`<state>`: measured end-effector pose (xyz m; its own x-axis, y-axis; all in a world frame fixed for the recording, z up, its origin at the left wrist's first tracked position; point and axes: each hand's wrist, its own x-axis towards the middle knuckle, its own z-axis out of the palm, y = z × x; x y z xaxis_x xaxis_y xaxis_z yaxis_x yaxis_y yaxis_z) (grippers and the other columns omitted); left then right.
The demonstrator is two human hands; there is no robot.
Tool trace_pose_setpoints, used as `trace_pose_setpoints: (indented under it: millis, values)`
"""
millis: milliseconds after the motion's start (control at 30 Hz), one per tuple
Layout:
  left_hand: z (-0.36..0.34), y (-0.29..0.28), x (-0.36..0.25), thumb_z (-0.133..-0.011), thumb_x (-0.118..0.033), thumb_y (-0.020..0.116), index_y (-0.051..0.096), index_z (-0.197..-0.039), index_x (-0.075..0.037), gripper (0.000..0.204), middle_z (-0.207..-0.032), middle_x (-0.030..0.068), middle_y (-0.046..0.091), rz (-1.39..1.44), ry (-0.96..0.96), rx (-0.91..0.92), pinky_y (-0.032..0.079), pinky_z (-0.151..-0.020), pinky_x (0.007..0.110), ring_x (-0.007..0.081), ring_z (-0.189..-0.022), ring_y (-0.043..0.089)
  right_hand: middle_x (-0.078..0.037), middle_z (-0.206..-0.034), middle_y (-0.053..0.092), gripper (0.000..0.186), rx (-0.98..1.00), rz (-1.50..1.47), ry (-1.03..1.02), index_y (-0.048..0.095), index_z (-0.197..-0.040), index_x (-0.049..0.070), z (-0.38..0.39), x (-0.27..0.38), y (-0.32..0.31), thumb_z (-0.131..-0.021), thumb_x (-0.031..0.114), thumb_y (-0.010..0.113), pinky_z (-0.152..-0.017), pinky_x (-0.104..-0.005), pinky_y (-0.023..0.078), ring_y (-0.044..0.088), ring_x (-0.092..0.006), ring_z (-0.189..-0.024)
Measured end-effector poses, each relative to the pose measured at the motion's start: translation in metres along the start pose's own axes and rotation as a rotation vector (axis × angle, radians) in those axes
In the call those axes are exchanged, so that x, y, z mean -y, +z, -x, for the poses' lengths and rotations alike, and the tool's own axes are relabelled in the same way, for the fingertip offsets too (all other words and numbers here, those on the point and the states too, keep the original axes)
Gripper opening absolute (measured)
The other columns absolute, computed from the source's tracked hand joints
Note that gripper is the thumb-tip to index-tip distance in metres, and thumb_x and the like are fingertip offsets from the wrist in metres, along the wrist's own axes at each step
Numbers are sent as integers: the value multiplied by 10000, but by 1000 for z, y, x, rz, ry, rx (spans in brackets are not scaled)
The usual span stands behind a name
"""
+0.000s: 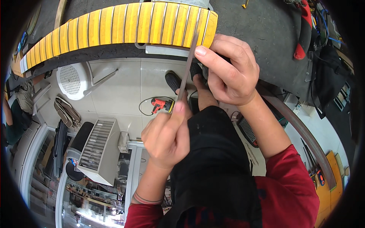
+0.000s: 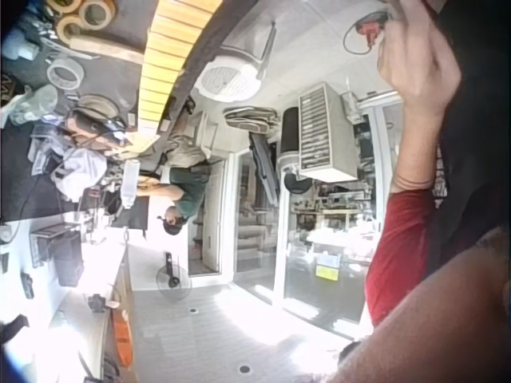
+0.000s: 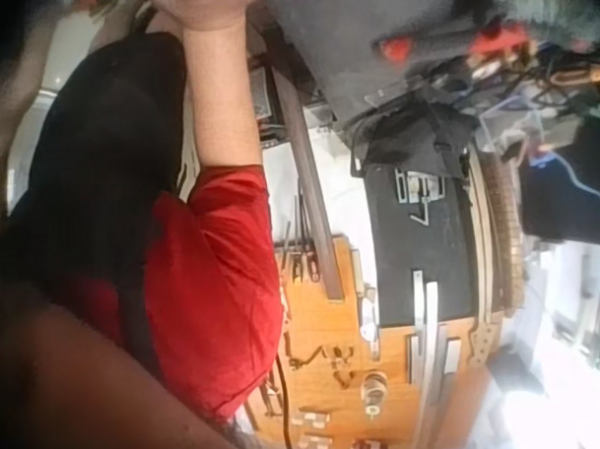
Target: The person uses a thin metal file to smooth the edges of the frets on a guitar neck held in a vise, then uses a brush to clean the surface.
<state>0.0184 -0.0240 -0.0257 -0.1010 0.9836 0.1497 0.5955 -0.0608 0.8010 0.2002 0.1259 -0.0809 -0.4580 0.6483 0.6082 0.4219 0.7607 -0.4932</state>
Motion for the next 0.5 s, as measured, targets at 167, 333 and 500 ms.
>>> trace_pose_setpoints:
  millis: [167, 333, 500]
  values:
    - [-64, 27, 0, -833, 150, 765, 772, -1251, 19, 438, -666, 74, 549, 100, 3, -129, 419, -488, 323, 208, -515, 497, -45, -1058, 716, 632, -29, -12, -5, 811, -1264, 183, -3, -2, 0, -658, 10, 772, -811, -371, 636, 746, -298, -991]
    - [7, 5, 0, -900, 152, 725, 749, -1230, 82, 338, -895, 138, 731, 130, -64, -29, 461, -566, 266, 136, -619, 578, -45, -1061, 719, 634, 1, 4, -11, 813, -1263, 182, 2, -2, -2, -654, 11, 768, -805, -369, 636, 747, -296, -989]
    - [-60, 22, 0, -881, 166, 725, 754, -1220, 74, 353, -867, 149, 735, 221, -46, -87, 450, -545, 281, 148, -588, 552, -44, -1054, 720, 626, -4, 8, -10, 814, -1257, 181, -1, 1, 0, -657, 8, 768, -789, -360, 635, 747, -290, -983]
